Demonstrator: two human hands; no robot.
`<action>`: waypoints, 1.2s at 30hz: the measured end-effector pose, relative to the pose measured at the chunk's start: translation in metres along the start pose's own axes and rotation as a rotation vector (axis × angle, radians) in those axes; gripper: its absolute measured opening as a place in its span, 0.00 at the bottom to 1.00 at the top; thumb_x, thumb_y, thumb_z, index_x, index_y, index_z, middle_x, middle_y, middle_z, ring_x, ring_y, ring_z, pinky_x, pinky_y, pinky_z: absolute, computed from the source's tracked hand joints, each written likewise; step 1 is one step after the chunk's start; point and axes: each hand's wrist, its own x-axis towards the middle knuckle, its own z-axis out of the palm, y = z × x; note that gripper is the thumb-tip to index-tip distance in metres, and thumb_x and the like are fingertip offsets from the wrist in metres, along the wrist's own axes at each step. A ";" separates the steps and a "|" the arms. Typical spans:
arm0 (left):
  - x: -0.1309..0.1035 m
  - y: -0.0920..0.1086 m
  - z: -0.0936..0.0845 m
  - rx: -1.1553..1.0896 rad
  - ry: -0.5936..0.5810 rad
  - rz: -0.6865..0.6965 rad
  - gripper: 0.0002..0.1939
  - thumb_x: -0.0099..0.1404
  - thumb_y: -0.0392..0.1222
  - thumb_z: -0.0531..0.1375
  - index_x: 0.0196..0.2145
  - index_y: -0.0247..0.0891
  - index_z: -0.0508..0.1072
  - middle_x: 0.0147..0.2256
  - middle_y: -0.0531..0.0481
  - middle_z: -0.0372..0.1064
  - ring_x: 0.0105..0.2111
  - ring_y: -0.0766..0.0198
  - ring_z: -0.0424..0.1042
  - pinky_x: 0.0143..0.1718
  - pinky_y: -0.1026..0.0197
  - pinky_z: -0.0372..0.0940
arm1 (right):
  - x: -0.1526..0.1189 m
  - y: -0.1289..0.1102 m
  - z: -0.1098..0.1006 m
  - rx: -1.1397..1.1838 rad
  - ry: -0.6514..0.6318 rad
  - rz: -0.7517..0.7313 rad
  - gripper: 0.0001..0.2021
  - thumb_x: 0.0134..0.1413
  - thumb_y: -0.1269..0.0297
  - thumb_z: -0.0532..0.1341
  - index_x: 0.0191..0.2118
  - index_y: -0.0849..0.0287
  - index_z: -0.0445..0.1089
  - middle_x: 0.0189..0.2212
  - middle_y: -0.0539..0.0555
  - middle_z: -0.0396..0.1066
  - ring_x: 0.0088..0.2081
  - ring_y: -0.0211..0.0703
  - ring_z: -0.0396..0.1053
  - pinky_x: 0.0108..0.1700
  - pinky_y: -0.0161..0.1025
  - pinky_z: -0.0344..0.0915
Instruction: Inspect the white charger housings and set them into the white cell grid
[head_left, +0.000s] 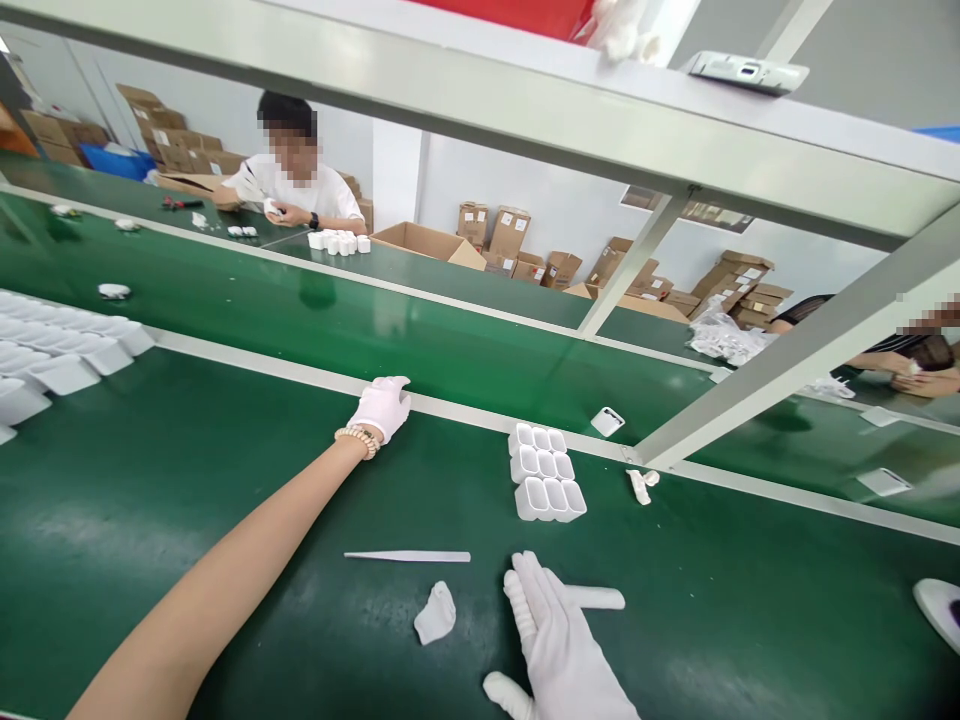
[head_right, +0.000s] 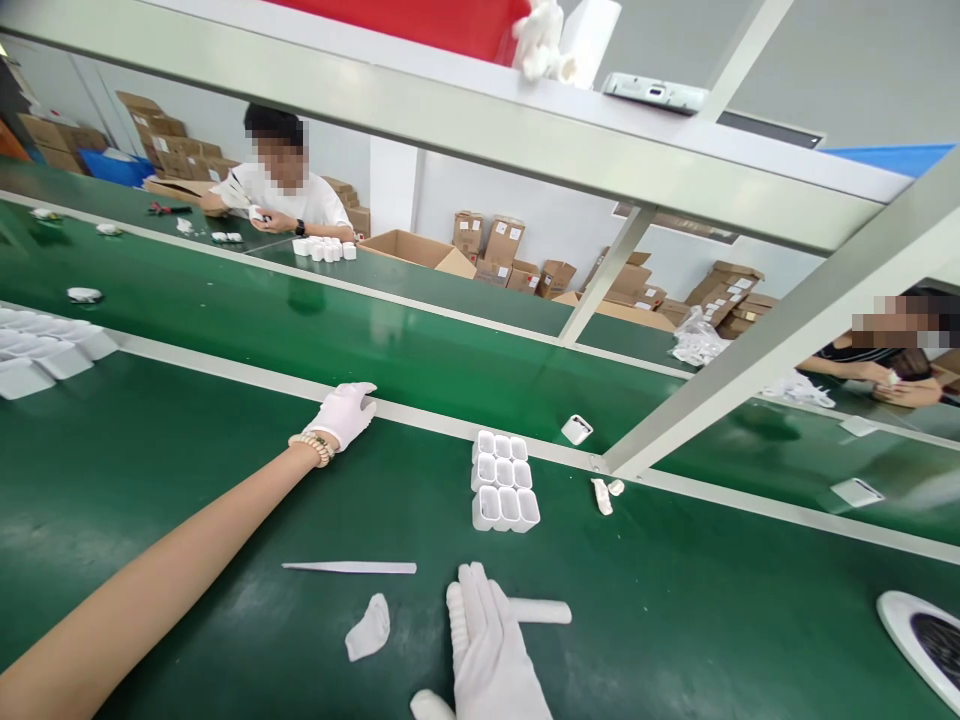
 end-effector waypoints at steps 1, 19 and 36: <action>0.000 0.000 0.000 0.001 0.000 0.001 0.24 0.66 0.38 0.56 0.59 0.36 0.72 0.54 0.39 0.74 0.58 0.47 0.69 0.62 0.50 0.63 | -0.005 -0.001 0.004 -0.031 -0.034 -0.035 0.32 0.62 0.45 0.59 0.57 0.72 0.73 0.57 0.72 0.72 0.57 0.67 0.71 0.53 0.54 0.73; 0.001 -0.002 0.004 0.020 -0.006 0.028 0.22 0.67 0.38 0.57 0.58 0.37 0.73 0.54 0.39 0.75 0.57 0.46 0.71 0.61 0.48 0.64 | -0.011 -0.037 0.017 -0.199 -0.075 0.176 0.31 0.59 0.46 0.56 0.54 0.69 0.77 0.57 0.71 0.72 0.61 0.74 0.65 0.59 0.66 0.64; 0.003 0.000 0.006 0.036 -0.023 0.061 0.23 0.66 0.38 0.55 0.58 0.36 0.72 0.53 0.37 0.74 0.58 0.44 0.69 0.61 0.47 0.63 | 0.001 -0.047 0.005 -0.278 -0.154 0.286 0.31 0.61 0.52 0.53 0.58 0.72 0.73 0.60 0.70 0.69 0.65 0.69 0.61 0.64 0.63 0.60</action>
